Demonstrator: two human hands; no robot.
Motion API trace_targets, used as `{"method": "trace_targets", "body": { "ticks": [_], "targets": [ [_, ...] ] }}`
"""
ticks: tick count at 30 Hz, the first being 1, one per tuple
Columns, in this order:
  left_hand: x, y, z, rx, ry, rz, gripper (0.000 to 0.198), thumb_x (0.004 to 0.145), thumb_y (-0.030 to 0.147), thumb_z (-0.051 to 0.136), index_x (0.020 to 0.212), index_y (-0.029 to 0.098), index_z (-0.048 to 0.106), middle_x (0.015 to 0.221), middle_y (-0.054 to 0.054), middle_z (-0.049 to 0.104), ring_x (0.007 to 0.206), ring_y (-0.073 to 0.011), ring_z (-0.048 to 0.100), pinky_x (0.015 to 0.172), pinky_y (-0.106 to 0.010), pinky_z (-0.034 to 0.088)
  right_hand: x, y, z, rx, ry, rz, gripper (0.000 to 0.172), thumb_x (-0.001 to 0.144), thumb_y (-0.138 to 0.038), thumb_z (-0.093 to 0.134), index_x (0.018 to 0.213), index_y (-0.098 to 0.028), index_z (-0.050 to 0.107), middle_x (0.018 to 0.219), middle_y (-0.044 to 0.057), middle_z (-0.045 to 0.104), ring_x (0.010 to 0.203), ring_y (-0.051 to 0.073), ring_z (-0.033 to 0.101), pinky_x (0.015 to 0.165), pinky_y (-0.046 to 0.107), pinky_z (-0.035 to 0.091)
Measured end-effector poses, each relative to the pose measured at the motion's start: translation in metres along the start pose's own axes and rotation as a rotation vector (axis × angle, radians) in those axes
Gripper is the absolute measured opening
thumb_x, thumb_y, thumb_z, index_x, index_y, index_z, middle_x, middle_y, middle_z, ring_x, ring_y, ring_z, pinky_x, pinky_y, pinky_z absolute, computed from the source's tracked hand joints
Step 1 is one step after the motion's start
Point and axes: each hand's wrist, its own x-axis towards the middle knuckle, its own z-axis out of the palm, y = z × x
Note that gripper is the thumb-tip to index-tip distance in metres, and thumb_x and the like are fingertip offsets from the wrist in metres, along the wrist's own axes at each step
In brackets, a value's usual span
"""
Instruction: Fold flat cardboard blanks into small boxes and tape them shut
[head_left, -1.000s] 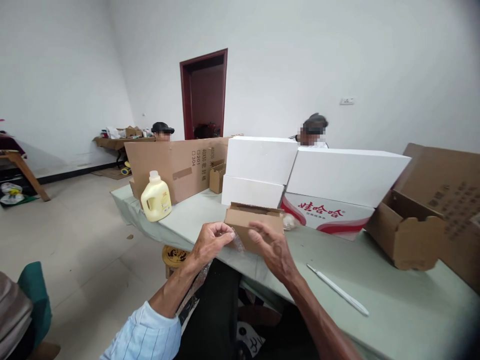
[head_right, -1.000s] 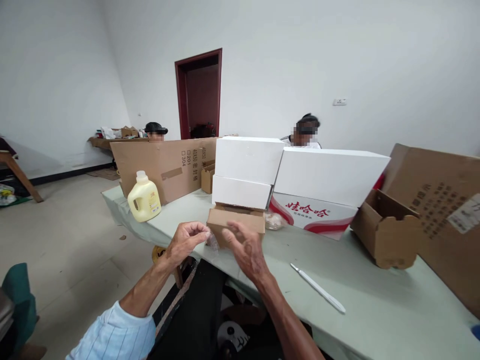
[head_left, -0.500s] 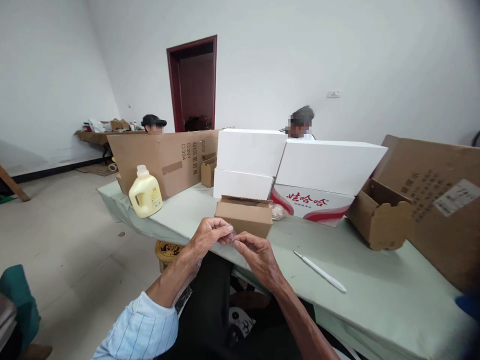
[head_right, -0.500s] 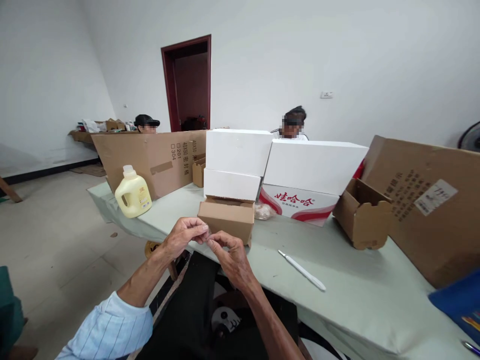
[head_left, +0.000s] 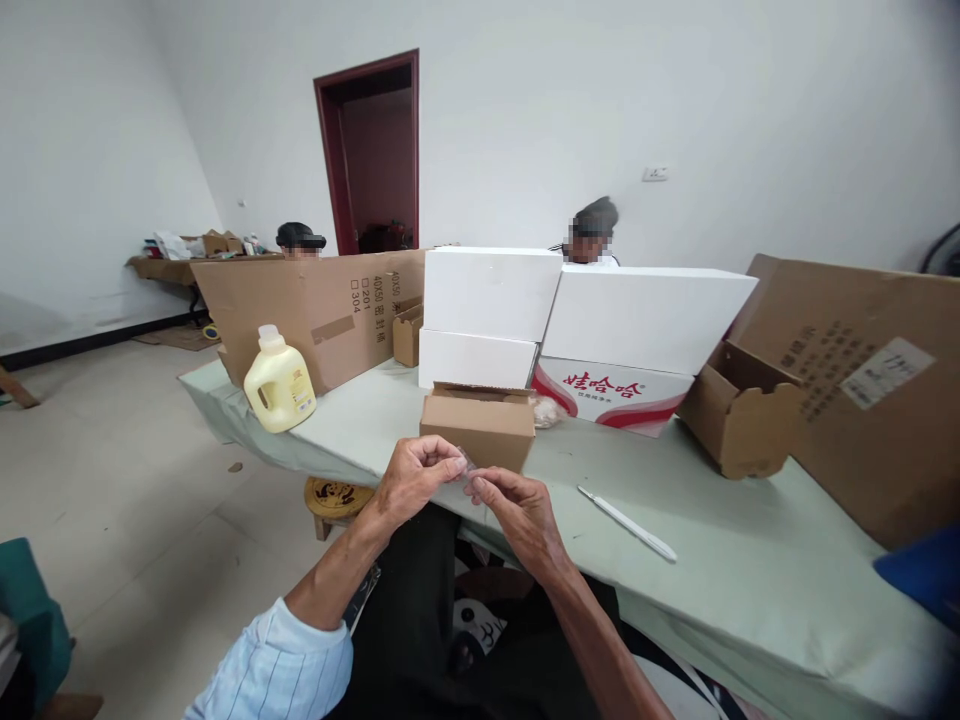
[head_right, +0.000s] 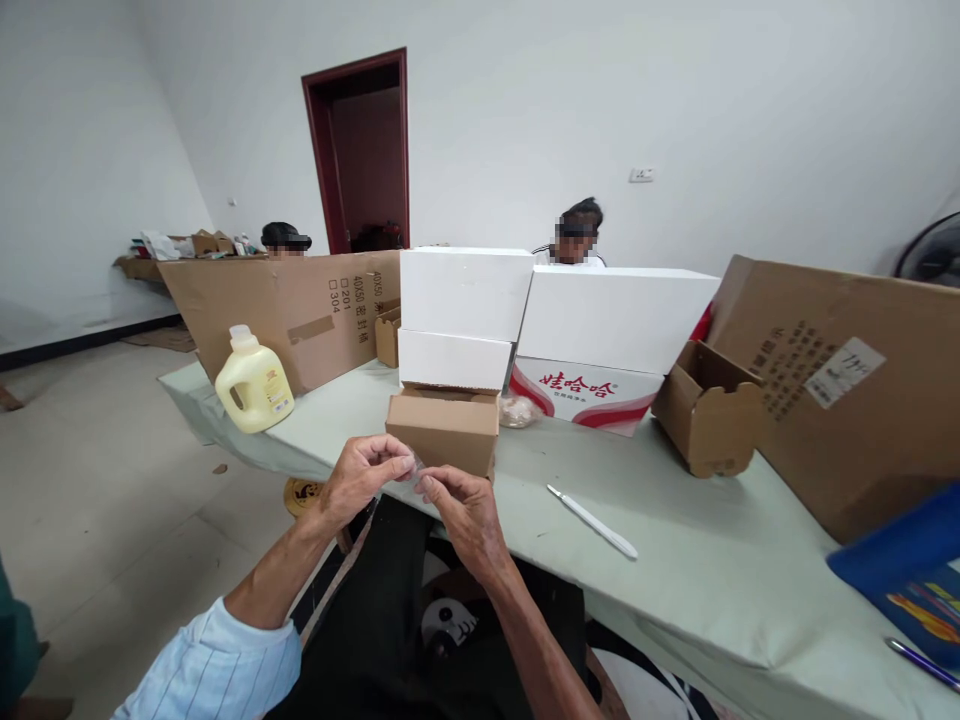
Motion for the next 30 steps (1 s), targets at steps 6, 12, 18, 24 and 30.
{"method": "trace_targets", "body": {
  "ticks": [6,12,18,24,30],
  "targets": [
    [-0.007,0.003,0.005,0.220,0.049,0.115,0.024,0.083,0.039,0.074,0.076,0.016,0.075,0.073,-0.003,0.073,0.068,-0.0145,0.062,0.065,-0.024,0.049,-0.007,0.011,-0.006,-0.021,0.041,0.031,0.033,0.090,-0.053,0.072,0.081,-0.021,0.080,0.077,0.004,0.073,0.074,0.019,0.063,0.072,0.030,0.050],
    [-0.008,0.002,0.010,0.381,-0.023,0.163,0.020,0.088,0.034,0.068,0.080,0.017,0.075,0.077,-0.002,0.072,0.072,-0.0148,0.061,0.069,-0.025,0.047,-0.016,0.005,-0.021,-0.144,0.112,-0.048,0.027,0.090,-0.048,0.074,0.102,-0.023,0.078,0.103,0.005,0.077,0.092,0.022,0.068,0.083,0.032,0.052],
    [-0.009,-0.004,0.021,0.408,-0.226,0.076,0.030,0.095,0.041,0.062,0.084,0.016,0.075,0.078,-0.002,0.070,0.072,-0.0140,0.057,0.067,-0.025,0.041,-0.021,0.003,-0.023,-0.193,0.061,-0.105,0.020,0.094,-0.041,0.070,0.090,-0.023,0.078,0.085,0.002,0.072,0.082,0.018,0.062,0.081,0.031,0.049],
    [-0.003,-0.006,0.028,0.407,-0.270,0.060,0.029,0.092,0.041,0.066,0.084,0.016,0.077,0.077,-0.003,0.073,0.072,-0.0151,0.060,0.067,-0.026,0.044,-0.025,0.005,-0.027,-0.199,0.092,-0.111,0.025,0.096,-0.039,0.066,0.081,-0.022,0.076,0.076,0.000,0.068,0.074,0.016,0.058,0.076,0.029,0.047],
    [0.029,-0.006,0.026,0.481,-0.167,0.185,0.026,0.092,0.040,0.069,0.092,0.018,0.082,0.086,-0.005,0.078,0.078,-0.0195,0.069,0.071,-0.030,0.053,-0.020,0.006,-0.049,-0.253,0.193,-0.146,0.027,0.096,-0.042,0.065,0.080,-0.022,0.073,0.079,0.001,0.070,0.076,0.017,0.061,0.077,0.029,0.048]
  ]
}}
